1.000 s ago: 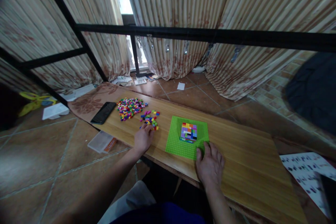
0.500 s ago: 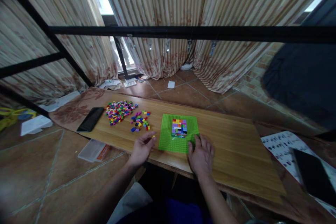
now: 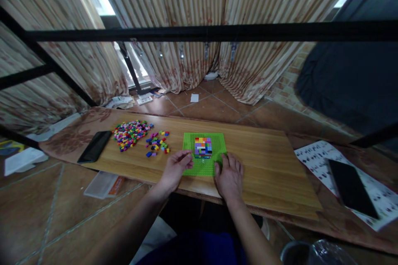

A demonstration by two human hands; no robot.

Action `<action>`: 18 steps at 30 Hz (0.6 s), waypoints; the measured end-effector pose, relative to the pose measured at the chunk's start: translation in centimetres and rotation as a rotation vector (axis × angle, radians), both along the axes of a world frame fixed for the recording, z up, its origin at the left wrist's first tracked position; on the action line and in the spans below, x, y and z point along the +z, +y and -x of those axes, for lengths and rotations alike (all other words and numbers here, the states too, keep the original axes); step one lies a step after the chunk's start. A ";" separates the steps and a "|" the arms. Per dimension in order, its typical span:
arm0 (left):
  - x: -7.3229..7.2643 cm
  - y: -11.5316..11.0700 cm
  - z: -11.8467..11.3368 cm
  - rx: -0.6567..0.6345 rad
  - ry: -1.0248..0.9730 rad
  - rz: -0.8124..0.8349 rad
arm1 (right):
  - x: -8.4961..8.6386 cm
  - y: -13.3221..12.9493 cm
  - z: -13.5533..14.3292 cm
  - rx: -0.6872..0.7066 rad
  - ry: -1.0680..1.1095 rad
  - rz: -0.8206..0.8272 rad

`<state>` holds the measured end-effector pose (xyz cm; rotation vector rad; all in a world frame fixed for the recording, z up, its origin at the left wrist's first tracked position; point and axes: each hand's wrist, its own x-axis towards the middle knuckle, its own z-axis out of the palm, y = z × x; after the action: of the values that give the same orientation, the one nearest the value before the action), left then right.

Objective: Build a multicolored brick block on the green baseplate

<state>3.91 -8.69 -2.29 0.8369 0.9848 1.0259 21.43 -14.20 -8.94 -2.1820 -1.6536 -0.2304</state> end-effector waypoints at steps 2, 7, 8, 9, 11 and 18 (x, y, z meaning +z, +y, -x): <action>0.0 0.2 -0.2 0.009 -0.039 0.022 | 0.0 0.0 0.0 -0.004 0.004 0.003; -0.2 0.6 -0.2 0.067 -0.081 0.054 | 0.0 0.0 0.0 0.000 0.013 -0.008; -0.2 0.7 -0.2 0.084 -0.086 0.056 | 0.1 0.0 0.0 0.001 0.014 -0.010; -0.3 0.8 -0.2 0.096 -0.086 0.055 | 0.1 0.0 0.0 0.001 0.015 -0.011; -0.6 0.9 -0.1 0.095 -0.066 0.040 | 0.2 0.0 0.1 0.000 0.019 -0.009; -0.8 1.0 -0.1 0.018 0.064 -0.040 | 0.3 0.0 0.2 -0.004 0.038 -0.001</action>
<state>4.05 -7.72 -3.13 0.9000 1.0302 1.0432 21.27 -14.24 -8.67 -2.1759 -1.6285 -0.1901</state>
